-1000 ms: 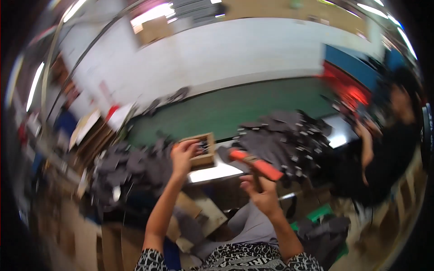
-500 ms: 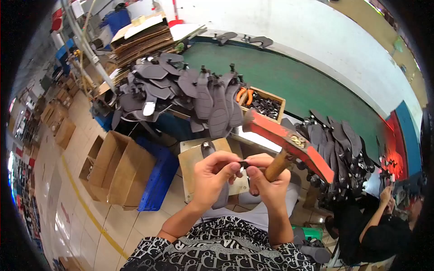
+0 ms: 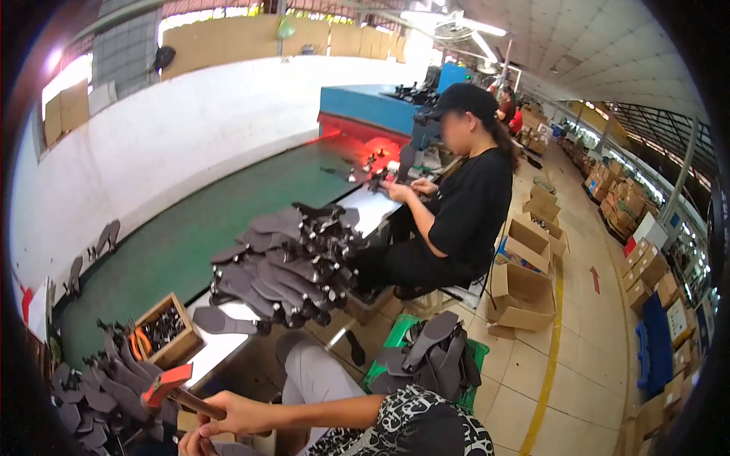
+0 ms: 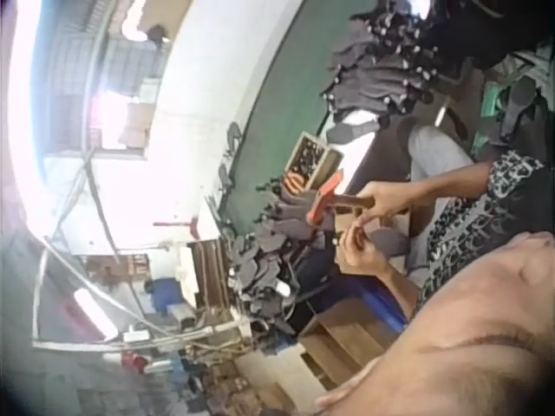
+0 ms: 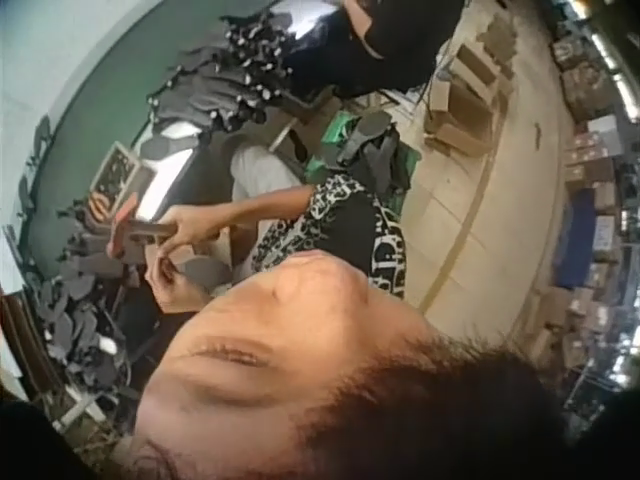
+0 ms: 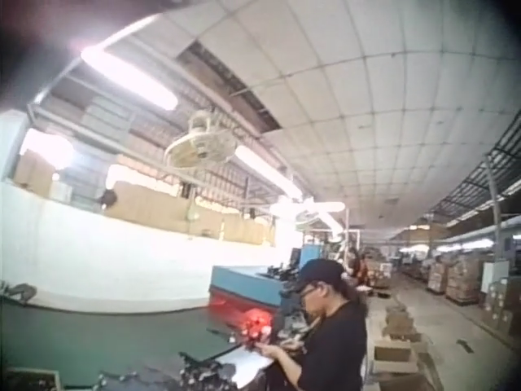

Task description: The person assembles shoe outsoles by attaching heel components to them, then hammering the components into place.

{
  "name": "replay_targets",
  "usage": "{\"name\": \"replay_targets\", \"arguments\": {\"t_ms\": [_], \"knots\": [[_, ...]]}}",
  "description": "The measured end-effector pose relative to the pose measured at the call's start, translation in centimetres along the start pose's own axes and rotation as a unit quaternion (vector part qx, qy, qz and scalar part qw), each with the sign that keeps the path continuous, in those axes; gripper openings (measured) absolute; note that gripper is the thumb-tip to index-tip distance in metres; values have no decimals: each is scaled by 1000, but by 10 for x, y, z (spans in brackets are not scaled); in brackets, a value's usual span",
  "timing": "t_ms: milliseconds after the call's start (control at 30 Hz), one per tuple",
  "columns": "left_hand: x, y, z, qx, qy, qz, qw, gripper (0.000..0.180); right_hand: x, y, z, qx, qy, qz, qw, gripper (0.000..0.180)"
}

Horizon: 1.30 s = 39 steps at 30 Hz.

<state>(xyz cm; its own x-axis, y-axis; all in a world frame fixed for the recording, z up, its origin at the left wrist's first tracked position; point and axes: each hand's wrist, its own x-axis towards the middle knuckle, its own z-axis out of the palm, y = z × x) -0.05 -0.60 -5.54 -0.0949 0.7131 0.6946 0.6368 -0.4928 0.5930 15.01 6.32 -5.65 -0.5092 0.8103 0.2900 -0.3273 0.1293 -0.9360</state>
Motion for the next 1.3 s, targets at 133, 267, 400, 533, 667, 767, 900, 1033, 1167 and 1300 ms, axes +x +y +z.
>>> {"name": "replay_targets", "arguments": {"t_ms": [133,267,400,533,667,767,900,1033,1167,1300], "knots": [[-2,19,-9,-60,-64,-132,987,23,-7,10,-2,14,-10,43,999,20],[-1,23,-14,-45,-78,-64,994,25,-14,0,-3,60,-29,94,993,18],[3,26,-8,-99,-55,-32,993,26,-7,14,2,21,-13,-53,998,16],[-19,-67,-9,-130,101,-89,982,29,6,23,13,-30,-56,-12,998,21],[-10,-92,-19,206,46,-145,967,59,18,-9,3,-134,-32,133,982,18],[-1,-110,1,131,-28,-162,978,31,28,21,-9,-172,2,22,985,16],[-38,-123,-14,179,6,-199,963,24,49,29,29,-109,-51,98,988,16],[-54,-109,-27,154,8,-243,958,29,62,42,45,-185,-128,83,971,18],[-57,-112,-28,122,26,-229,966,31,83,61,52,-231,-187,50,954,20],[-55,-116,-25,141,33,-217,965,28,96,71,50,-281,-228,67,930,21]]}}
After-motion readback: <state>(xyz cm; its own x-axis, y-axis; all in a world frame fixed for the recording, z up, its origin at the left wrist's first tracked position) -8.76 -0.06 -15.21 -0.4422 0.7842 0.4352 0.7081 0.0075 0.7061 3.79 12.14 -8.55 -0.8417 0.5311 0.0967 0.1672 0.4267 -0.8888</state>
